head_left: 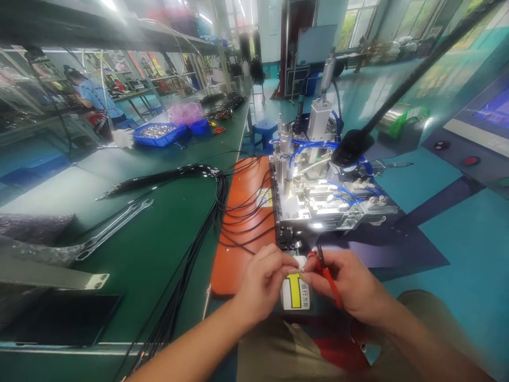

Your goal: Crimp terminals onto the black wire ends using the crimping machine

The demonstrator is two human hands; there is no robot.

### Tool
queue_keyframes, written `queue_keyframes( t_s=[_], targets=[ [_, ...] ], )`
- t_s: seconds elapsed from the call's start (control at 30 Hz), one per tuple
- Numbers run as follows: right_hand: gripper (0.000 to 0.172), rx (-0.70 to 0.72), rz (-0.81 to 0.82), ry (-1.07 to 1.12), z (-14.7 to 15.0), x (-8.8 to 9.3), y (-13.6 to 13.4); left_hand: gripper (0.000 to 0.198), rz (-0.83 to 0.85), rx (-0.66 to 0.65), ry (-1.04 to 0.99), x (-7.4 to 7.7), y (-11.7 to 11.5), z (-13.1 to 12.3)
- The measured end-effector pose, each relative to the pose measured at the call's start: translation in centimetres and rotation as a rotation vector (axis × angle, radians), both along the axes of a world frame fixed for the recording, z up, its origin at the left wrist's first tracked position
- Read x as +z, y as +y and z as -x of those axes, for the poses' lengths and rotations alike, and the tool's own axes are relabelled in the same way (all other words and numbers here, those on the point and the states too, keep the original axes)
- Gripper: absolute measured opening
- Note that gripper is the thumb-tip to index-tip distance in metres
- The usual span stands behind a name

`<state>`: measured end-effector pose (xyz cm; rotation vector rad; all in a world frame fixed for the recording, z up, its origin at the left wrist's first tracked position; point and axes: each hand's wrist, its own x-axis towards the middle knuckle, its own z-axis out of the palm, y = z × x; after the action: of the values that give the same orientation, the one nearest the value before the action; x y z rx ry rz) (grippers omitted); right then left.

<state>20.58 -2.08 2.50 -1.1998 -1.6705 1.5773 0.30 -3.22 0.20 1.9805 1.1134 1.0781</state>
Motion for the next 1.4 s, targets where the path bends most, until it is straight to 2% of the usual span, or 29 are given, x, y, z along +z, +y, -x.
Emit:
queue_keyframes(
  t_s=[0.17, 0.33, 0.43, 0.77, 1.13, 1.4],
  targets=[
    [0.016, -0.106, -0.081, -0.007, 0.7, -0.9, -0.6, 0.016, 0.031, 0.016, -0.048, 0.1, 0.2, 0.1],
    [0.015, -0.106, 0.005, 0.088, 0.0, -0.3, -0.3, 0.017, 0.065, 0.018, -0.047, 0.2, 0.2, 0.1],
    [0.019, -0.155, -0.011, 0.066, -0.2, -0.2, 0.1, 0.019, 0.101, 0.037, -0.044, 0.1, 0.2, 0.1],
    [0.023, -0.186, 0.071, 0.155, 1.5, -0.6, 0.1, 0.023, 0.147, 0.056, -0.034, -0.2, 0.1, -0.2],
    [0.017, -0.243, 0.03, 0.032, 1.7, 0.3, 0.1, 0.018, 0.083, 0.054, 0.016, -0.1, 0.1, -0.2],
    [0.017, -0.23, -0.014, 0.021, 1.6, -0.3, 0.1, 0.02, 0.093, 0.062, 0.021, -0.5, 0.0, -0.2]
  ],
)
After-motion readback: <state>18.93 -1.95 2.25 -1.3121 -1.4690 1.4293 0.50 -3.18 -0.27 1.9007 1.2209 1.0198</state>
